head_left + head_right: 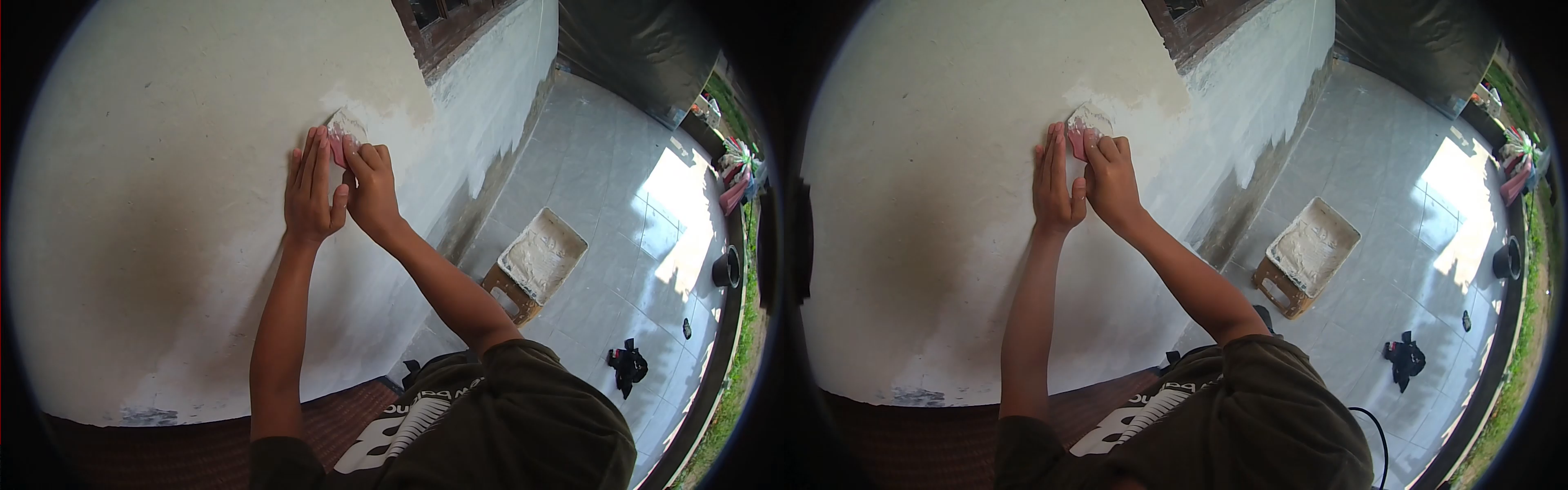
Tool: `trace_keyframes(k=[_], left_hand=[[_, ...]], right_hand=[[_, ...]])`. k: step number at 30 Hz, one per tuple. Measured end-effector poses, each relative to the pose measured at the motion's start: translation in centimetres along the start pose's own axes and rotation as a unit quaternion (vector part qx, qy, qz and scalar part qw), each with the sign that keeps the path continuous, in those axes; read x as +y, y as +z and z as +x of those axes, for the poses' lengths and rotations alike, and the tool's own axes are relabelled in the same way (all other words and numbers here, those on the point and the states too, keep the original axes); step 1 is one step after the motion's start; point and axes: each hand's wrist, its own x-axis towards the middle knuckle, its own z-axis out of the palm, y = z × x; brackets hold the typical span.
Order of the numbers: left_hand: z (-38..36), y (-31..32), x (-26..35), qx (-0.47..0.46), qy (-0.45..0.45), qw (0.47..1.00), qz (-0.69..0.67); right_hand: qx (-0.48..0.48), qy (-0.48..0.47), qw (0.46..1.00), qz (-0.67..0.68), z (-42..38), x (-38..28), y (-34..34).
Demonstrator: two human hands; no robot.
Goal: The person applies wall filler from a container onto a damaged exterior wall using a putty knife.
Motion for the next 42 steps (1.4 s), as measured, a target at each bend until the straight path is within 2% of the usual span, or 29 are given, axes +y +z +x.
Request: trace_keyframes(k=[3, 5, 9, 13, 16, 18, 22, 25, 30, 32, 35, 40, 42], left_hand=[[0.1, 0.0, 0.0, 0.019, 0.001, 1.0, -0.008], [0.1, -0.1, -0.1, 0.009, 0.004, 1.0, 0.002], [0.0, 0.0, -0.1, 0.005, 0.003, 1.0, 0.002], [-0.1, 0.1, -0.2, -0.005, 0.007, 1.0, 0.003], [0.0, 0.1, -0.2, 0.0, 0.008, 1.0, 0.001], [0.1, 0.0, -0.2, 0.002, 0.011, 1.0, 0.001], [-0.1, 0.0, -0.3, 0.012, 0.002, 1.0, -0.009], [-0.1, 0.1, -0.1, 0.019, 0.006, 1.0, -0.004], [-0.1, 0.1, -0.1, -0.001, 0.001, 1.0, -0.002], [-0.2, 0.0, -0.2, -0.002, 0.001, 1.0, -0.003], [-0.1, 0.0, -0.2, 0.0, 0.002, 1.0, -0.004], [-0.2, 0.1, -0.3, 0.003, -0.001, 1.0, -0.009], [-0.2, 0.0, -0.3, -0.003, 0.001, 1.0, -0.002]], right_hand=[[-0.023, 0.002, 0.999, 0.039, -2.1, -0.1, -2.0], [0.046, 0.061, 0.996, 0.037, -0.9, 1.4, -2.2], [0.173, 0.042, 0.983, -0.032, 6.1, 5.6, -1.2], [0.134, 0.041, 0.988, -0.062, 7.8, 5.7, 1.8], [0.076, 0.011, 0.996, -0.046, 4.6, 2.3, 2.6], [-0.011, -0.001, 1.0, 0.016, 1.2, -0.7, 0.7], [0.027, 0.022, 0.999, 0.033, -1.4, -0.3, -2.0], [0.12, 0.017, 0.992, 0.018, 1.6, 2.9, -2.7], [0.146, 0.016, 0.988, -0.038, 7.4, 6.5, -1.1], [0.095, 0.002, 0.993, -0.073, 7.7, 6.3, 0.3], [0.056, -0.041, 0.997, -0.035, 4.0, 4.8, 1.1], [-0.047, -0.011, 0.998, 0.029, -3.8, 2.2, -2.3], [-0.017, -0.014, 0.999, 0.034, -2.6, 2.6, -3.2]])
